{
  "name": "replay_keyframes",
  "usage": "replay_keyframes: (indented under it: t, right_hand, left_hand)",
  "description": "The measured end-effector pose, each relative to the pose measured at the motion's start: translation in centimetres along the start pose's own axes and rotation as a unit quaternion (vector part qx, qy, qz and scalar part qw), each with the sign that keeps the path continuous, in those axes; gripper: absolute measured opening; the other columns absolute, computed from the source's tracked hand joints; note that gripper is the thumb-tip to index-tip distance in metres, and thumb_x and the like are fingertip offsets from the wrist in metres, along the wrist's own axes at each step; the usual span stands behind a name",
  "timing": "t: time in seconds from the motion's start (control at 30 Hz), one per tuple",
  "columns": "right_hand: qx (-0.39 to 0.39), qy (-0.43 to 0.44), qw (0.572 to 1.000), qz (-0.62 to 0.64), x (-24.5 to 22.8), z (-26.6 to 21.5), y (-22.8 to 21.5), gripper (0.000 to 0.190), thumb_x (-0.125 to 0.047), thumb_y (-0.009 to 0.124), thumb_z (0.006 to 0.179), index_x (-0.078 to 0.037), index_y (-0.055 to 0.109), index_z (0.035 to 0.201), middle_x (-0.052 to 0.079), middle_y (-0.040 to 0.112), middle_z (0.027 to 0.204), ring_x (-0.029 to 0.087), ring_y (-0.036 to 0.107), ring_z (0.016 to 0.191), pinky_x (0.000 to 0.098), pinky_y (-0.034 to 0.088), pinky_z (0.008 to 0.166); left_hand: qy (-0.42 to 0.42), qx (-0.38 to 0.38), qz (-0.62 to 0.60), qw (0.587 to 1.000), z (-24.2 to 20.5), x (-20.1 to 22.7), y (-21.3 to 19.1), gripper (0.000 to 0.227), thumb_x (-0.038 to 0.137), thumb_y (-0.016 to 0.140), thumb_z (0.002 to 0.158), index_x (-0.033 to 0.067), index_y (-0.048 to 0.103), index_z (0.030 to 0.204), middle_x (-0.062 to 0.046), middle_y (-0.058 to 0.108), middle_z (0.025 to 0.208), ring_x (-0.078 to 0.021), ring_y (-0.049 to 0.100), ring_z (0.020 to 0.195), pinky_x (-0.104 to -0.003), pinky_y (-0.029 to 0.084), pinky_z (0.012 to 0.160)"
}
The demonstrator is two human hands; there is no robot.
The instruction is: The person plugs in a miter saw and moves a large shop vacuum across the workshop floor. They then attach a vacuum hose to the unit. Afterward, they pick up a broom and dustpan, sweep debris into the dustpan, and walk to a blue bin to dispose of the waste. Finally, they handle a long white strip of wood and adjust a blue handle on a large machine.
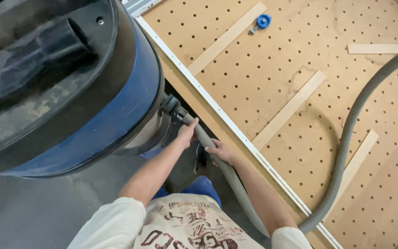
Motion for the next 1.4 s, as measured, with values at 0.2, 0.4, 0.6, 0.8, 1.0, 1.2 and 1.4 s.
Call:
replay_keyframes:
  t: [0.2,0.4,0.6,0.8,1.0,1.2,1.4]
  right_hand:
    - [0.08,0.024,0.996,0.023,7.0,-2.1,-4.4,0.056,-0.058,0.064,0.099,-0.032,0.059,0.148,0.023,0.054,0.149,0.044,0.052,0.137,0.0622,0.047,0.109]
    - [0.695,0.177,0.55,-0.427,32.8,-17.8,-17.8,0.09,-0.046,0.085,0.077,-0.006,0.053,0.151,0.022,0.055,0.147,0.039,0.045,0.137,0.0675,0.023,0.113]
    - [0.561,0.223,0.649,0.463,33.1,-23.1,-9.8,0.111,-0.036,0.085,0.087,-0.006,0.011,0.164,0.029,0.026,0.162,0.04,0.028,0.151,0.0652,0.028,0.119]
    - [0.638,0.003,0.634,0.437,32.5,-17.7,-20.9,0.071,-0.014,0.083,0.085,-0.017,0.051,0.149,0.016,0.061,0.12,0.033,0.065,0.089,0.0508,0.057,0.076]
    - [0.74,-0.165,0.602,0.251,15.5,-17.8,-46.0,0.057,-0.008,0.084,0.081,-0.022,0.063,0.132,0.01,0.067,0.098,0.024,0.075,0.072,0.0425,0.057,0.065]
    - [0.597,-0.173,0.746,0.238,4.7,1.5,-52.5,0.07,-0.033,0.084,0.1,-0.011,0.042,0.152,0.028,0.052,0.14,0.057,0.05,0.132,0.0798,0.036,0.102]
    - [0.423,0.066,0.9,0.082,20.7,18.0,-42.3,0.075,-0.055,0.074,0.096,-0.009,0.051,0.15,0.026,0.057,0.141,0.049,0.057,0.126,0.0728,0.049,0.09]
  left_hand:
    - [-0.081,-0.079,0.023,0.993,-2.4,-2.0,2.6,0.103,0.044,0.081,0.093,-0.0137,0.021,0.154,-0.038,0.026,0.154,-0.0608,0.044,0.133,-0.07,0.055,0.087]
    - [-0.062,-0.057,0.026,0.996,-3.2,-0.3,2.1,0.09,0.038,0.075,0.097,-0.0196,0.026,0.147,-0.043,0.028,0.146,-0.0626,0.045,0.13,-0.072,0.052,0.088]
    - [-0.066,-0.035,0.018,0.997,-2.6,-0.8,0.9,0.086,0.039,0.075,0.098,-0.0134,0.028,0.148,-0.038,0.032,0.143,-0.0582,0.046,0.13,-0.073,0.049,0.093]
    - [-0.113,-0.077,-0.076,0.988,1.2,-3.8,-1.1,0.062,0.036,0.072,0.098,0.0012,0.036,0.135,-0.027,0.067,0.108,-0.0439,0.074,0.096,-0.055,0.062,0.078]
    - [-0.167,-0.062,-0.131,0.975,-2.0,-0.8,2.7,0.061,0.033,0.071,0.098,0.002,0.033,0.135,-0.017,0.047,0.121,-0.0401,0.06,0.113,-0.061,0.051,0.104]
    - [-0.159,-0.009,-0.242,0.957,-0.8,-1.5,5.4,0.069,0.029,0.065,0.101,-0.0016,0.021,0.144,-0.023,0.032,0.136,-0.0472,0.053,0.125,-0.063,0.055,0.105]
    - [-0.113,0.076,-0.265,0.955,1.3,-3.6,5.0,0.082,0.025,0.067,0.098,-0.0078,0.014,0.152,-0.035,0.021,0.146,-0.0618,0.047,0.126,-0.071,0.055,0.095]
Point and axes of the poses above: each hand's wrist, its own z-axis towards the middle knuckle, its own y-axis out of the palm, x = y × z, the point moved 5 cm from there along z, towards the middle knuckle
